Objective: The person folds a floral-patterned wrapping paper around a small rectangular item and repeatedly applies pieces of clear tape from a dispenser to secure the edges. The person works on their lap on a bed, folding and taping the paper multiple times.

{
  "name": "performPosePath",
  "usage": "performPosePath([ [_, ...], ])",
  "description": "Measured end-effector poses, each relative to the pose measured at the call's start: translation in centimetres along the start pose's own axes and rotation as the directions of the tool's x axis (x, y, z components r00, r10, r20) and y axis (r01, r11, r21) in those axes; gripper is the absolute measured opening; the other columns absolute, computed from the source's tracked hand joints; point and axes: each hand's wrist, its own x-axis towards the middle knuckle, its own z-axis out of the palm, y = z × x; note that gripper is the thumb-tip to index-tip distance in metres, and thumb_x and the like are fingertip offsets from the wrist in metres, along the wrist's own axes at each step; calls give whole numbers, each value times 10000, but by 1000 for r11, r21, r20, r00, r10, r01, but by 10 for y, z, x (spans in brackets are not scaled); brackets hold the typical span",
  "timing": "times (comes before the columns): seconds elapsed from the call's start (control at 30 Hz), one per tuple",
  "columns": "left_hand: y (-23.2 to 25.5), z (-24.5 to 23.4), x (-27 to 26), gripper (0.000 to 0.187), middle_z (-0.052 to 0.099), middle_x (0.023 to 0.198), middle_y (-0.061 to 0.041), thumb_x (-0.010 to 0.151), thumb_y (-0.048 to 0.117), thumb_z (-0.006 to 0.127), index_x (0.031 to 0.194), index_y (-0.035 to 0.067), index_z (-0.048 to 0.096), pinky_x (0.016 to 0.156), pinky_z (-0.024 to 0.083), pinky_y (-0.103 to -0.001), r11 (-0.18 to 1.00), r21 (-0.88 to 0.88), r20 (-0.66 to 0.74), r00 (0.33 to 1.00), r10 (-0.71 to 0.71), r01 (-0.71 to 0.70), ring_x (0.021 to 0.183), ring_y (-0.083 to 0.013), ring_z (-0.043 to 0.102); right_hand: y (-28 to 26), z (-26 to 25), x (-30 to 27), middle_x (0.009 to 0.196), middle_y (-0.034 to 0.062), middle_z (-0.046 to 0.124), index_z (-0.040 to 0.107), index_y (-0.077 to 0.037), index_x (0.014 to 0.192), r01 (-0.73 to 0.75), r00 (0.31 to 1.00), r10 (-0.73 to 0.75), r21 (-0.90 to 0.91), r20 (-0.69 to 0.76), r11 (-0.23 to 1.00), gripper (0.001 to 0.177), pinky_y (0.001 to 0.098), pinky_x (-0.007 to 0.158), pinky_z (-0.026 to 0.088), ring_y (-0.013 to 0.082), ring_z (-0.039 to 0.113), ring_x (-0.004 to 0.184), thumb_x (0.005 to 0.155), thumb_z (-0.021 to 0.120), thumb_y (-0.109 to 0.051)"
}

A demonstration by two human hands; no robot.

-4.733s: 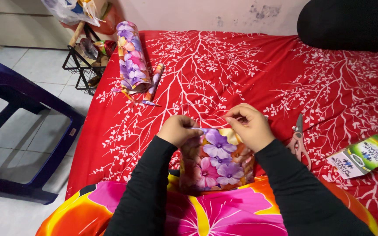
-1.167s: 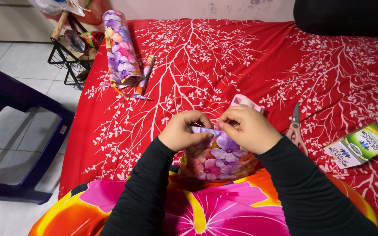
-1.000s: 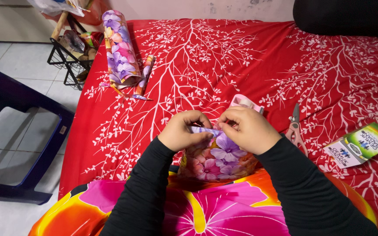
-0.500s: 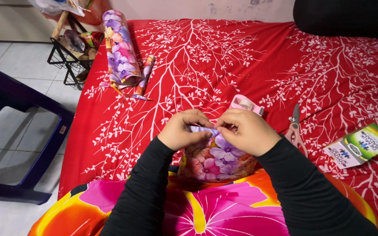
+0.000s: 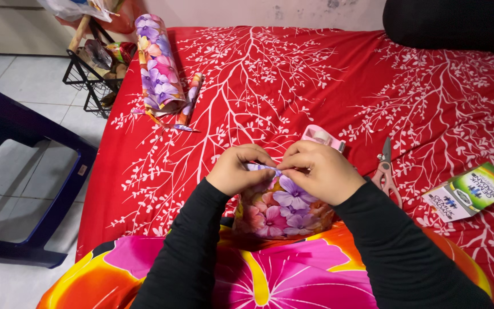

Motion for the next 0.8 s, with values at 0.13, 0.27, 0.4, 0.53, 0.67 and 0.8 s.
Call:
performPosePath([
  [0.13,-5,0,0,162,733,958,-31,803,76,810,958,40,778,836,567,-276,995,-58,-45,996,-81,78,910,-119,708,-2,5,-1,997,71,728,783,-62,1011,24,1000,-24,-54,-6,998,174,319,745,561,216,720,871,849,727,-94],
  [0.27,-9,-3,0,166,740,905,-24,808,62,801,968,24,779,780,570,-271,984,-87,-46,986,-161,157,842,-108,708,1,8,-4,987,79,729,785,-59,1013,55,999,-55,-70,2,996,188,313,699,554,220,718,821,838,752,-117],
  [0.4,-12,-3,-2,163,745,845,-29,828,68,792,978,17,754,706,580,-271,935,-217,-6,958,-288,280,742,-102,704,12,13,-3,951,54,747,762,-40,909,-15,999,18,81,-28,997,113,289,719,555,180,723,818,867,767,-144],
  [0.53,-16,-4,-3,159,760,897,-26,838,58,770,993,24,752,764,583,-257,953,-201,8,973,-229,226,809,-76,698,19,26,-1,858,57,739,723,-29,947,-249,964,266,269,-26,930,176,285,724,553,164,713,792,846,769,-165],
  [0.67,-15,-4,-4,162,757,936,-11,843,82,774,997,34,756,813,571,-252,959,-199,3,979,-204,200,872,-72,696,21,30,-2,839,66,734,767,-36,933,-198,978,205,157,-29,968,155,300,689,531,175,691,766,846,772,-164],
  [0.8,-13,0,-2,144,741,924,-23,812,86,813,939,27,781,812,564,-267,992,-58,-30,993,-118,116,878,-103,704,16,30,-3,838,77,728,765,-39,895,-235,971,236,57,-22,970,140,310,680,533,193,697,756,850,757,-172],
])
